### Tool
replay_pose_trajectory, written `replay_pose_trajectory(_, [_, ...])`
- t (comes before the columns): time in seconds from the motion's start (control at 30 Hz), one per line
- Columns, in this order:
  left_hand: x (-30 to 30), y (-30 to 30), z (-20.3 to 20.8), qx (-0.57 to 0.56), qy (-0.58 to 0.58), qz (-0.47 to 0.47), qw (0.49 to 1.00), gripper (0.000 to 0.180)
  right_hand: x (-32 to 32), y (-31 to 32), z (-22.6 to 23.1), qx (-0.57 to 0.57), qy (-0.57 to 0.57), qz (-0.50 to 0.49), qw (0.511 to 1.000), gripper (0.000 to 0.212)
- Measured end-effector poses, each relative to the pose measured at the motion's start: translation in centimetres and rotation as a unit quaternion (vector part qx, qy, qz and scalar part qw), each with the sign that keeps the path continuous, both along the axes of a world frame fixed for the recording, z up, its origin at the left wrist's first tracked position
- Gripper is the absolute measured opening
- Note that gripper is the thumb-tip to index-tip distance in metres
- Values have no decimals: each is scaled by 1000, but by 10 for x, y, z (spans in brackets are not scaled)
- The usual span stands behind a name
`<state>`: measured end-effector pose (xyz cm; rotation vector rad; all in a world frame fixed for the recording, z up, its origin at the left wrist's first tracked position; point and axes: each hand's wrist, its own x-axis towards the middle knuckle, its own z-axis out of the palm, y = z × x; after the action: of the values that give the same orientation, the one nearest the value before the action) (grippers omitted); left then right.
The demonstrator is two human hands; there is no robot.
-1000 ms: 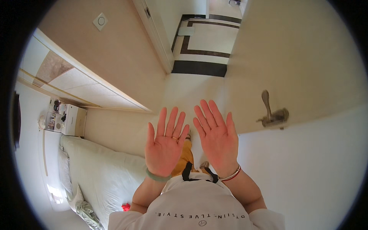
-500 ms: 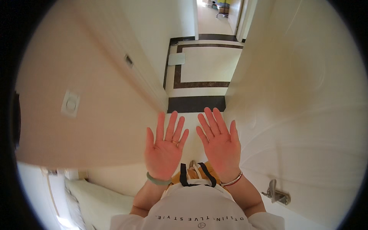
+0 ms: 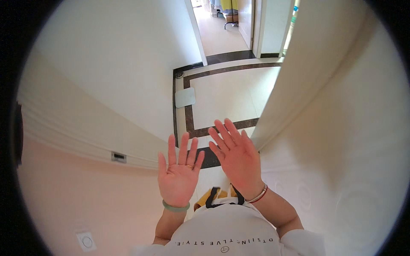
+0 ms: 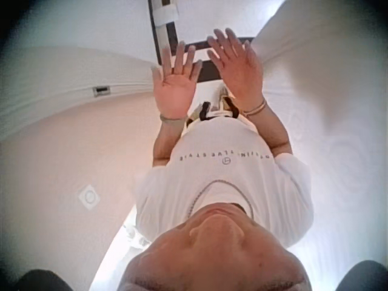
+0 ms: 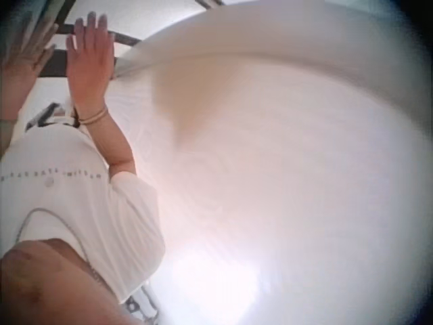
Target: The person picks up a white shirt from a bed, places it on a wooden hanger, and hangs it on a clothing rack. They then pick up a pair of yellow shorts, place them on a hanger, and hang them on the same rack. The person moves between the bed and the rack to organize the garments.
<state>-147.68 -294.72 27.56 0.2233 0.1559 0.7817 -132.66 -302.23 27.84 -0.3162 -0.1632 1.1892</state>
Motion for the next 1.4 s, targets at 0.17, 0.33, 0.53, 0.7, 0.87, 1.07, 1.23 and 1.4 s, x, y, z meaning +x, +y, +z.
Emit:
replay_pose_trajectory(0.17, [23,91,-13,4,11,108,994,50,32,112,-17,10,36,114,993,53])
replay_pose_trajectory(0.33, [88,188,-24,-19,6,156,988,49,103,223,-27,-11,44,168,985,55])
replay_pose_trajectory(0.53, [190,361,-23,18,-11,68,997,50,208,364,-19,-5,33,71,997,56])
replay_pose_trajectory(0.7, [312,465,-7,25,-19,-49,998,52,310,430,-6,-9,33,-35,999,56])
replay_pose_trajectory(0.87, [431,545,-20,-8,-4,-171,985,53,409,483,-26,-19,100,-144,984,54])
replay_pose_trajectory(1.07, [577,646,-23,-20,-12,-187,982,53,547,584,-28,-34,104,-132,985,53])
replay_pose_trajectory(1.23, [685,740,4,-14,-16,-142,990,52,664,708,-7,-39,60,-45,996,54])
replay_pose_trajectory(1.4, [754,827,-11,-26,-5,-38,999,50,750,816,-6,-42,65,24,997,54])
